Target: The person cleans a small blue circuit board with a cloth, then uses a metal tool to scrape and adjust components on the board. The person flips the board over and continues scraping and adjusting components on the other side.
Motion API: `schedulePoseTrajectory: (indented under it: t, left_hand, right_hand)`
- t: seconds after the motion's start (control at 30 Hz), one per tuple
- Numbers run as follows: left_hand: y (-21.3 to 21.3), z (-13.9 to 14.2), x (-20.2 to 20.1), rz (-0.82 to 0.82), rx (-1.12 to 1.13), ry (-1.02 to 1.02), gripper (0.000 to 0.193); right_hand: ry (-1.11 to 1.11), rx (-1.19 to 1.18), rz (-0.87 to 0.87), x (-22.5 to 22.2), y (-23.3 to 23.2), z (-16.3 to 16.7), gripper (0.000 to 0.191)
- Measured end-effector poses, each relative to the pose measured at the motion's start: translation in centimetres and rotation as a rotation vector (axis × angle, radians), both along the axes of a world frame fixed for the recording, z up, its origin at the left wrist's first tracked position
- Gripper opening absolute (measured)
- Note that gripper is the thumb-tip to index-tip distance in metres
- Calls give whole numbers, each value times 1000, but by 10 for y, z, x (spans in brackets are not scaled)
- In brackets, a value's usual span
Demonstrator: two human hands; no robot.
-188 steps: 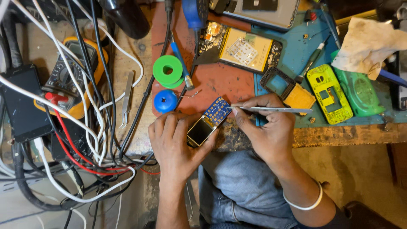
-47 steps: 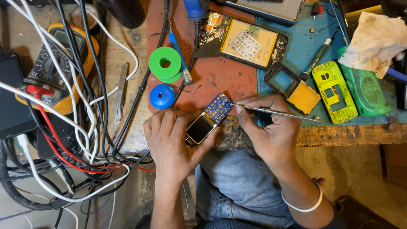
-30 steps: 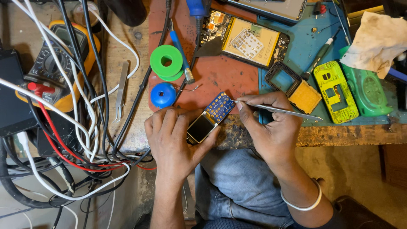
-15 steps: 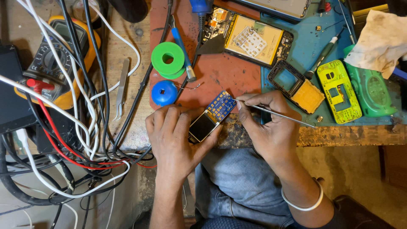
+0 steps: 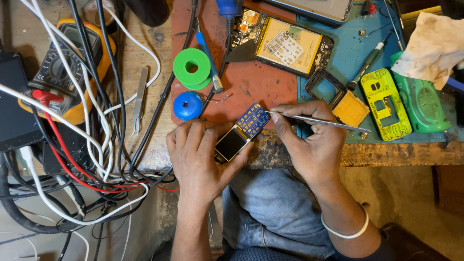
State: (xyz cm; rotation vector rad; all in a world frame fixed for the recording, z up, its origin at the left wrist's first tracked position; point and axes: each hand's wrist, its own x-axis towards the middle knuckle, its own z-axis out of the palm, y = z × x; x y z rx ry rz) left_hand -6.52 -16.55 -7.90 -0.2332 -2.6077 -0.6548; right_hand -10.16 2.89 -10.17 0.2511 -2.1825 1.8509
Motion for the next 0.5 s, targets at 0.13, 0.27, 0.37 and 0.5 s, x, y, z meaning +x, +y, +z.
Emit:
schedulePoseTrajectory:
  t: [0.13, 0.27, 0.37, 0.5]
  left_hand:
    - [-1, -1, 0, -7, -5, 0, 51]
    - [-1, -1, 0, 1, -26, 13, 52]
    - [-1, -2, -1, -7, -22, 23, 52]
    - [-1, -2, 0, -1, -14, 5, 52]
  right_hand:
    - [-13, 15, -6, 2, -4, -1, 19]
    - [-30, 54, 23, 1, -2, 0, 19]
    - [-41, -25, 21, -3, 3, 1, 20]
    - [-12, -67, 12, -3, 2, 0, 21]
